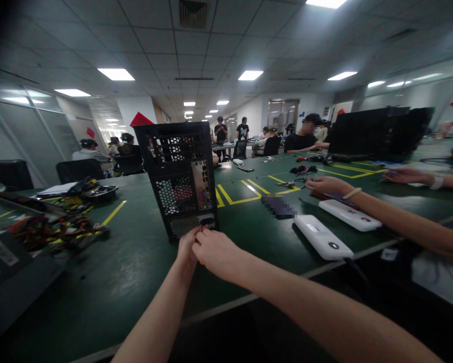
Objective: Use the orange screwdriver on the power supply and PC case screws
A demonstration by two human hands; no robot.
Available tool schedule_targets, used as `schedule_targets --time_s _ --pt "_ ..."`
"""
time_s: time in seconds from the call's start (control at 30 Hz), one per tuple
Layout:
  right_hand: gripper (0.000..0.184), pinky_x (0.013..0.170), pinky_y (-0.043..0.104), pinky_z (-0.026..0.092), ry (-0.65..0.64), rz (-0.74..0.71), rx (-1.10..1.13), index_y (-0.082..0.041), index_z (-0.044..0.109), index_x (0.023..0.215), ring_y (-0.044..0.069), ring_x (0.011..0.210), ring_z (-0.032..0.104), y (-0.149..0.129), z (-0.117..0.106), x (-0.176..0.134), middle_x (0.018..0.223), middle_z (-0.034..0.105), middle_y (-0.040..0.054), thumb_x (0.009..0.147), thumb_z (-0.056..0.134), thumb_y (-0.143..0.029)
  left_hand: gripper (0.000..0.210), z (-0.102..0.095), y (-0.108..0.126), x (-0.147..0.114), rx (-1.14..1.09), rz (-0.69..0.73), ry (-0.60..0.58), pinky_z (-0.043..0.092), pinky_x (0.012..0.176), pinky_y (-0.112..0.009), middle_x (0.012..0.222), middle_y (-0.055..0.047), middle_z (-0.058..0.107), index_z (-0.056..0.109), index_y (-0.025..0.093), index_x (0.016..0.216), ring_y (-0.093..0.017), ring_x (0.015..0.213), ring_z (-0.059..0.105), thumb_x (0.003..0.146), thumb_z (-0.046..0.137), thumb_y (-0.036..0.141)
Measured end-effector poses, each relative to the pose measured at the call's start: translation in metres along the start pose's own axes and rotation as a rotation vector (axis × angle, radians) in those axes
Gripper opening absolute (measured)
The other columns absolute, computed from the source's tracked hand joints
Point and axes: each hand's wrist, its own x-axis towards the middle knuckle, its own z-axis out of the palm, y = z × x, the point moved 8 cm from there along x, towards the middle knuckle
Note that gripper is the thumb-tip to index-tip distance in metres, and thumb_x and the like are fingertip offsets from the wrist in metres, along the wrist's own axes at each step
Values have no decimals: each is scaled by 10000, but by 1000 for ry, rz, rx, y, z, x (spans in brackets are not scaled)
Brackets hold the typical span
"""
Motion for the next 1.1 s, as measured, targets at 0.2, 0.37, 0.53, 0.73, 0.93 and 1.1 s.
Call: schedule_targets --time_s 0.2,0.37,0.53,0.73,0.93,1.1 --pt "210 623 245 416 302 620 521 -188 471 979 131 679 574 51 6 -34 797 593 16 841 366 -306 38 6 -5 -6 -96 -172 -29 173 298 -132 601 -45 589 524 99 689 3 302 317 652 518 95" --pt "138 679 262 407 270 484 495 -178 492 894 144 744 535 37 12 -37 798 560 25 764 449 -166 56 11 -4 -8 -95 -210 -64 142 285 -115 625 -78 593 490 98 650 15 301 291 700 465 105" --pt "187 685 269 391 88 227 282 -171 549 832 149 777 476 28 5 -36 858 539 42 710 460 -61 51 10 -5 -3 -60 -151 -62 158 293 -113 644 -92 602 485 100 654 10 311 318 699 460 103" --pt "188 706 310 384 -76 -3 33 -143 571 782 187 842 458 18 4 -31 925 535 77 651 498 -29 89 11 -3 -3 31 -108 -47 151 294 -122 580 -69 588 492 96 625 -1 299 333 684 490 162" --pt "153 694 318 392 -66 2 24 -140 575 788 191 838 465 12 7 -31 912 533 87 683 498 -59 149 9 5 -2 122 20 14 140 288 -141 571 -63 599 472 107 606 -4 279 309 640 555 227" --pt "187 716 334 412 25 103 147 -159 544 935 193 850 477 12 16 -41 952 519 83 761 483 -192 100 12 2 -2 -4 -57 61 115 279 -130 536 -33 579 449 117 598 4 279 278 641 534 148"
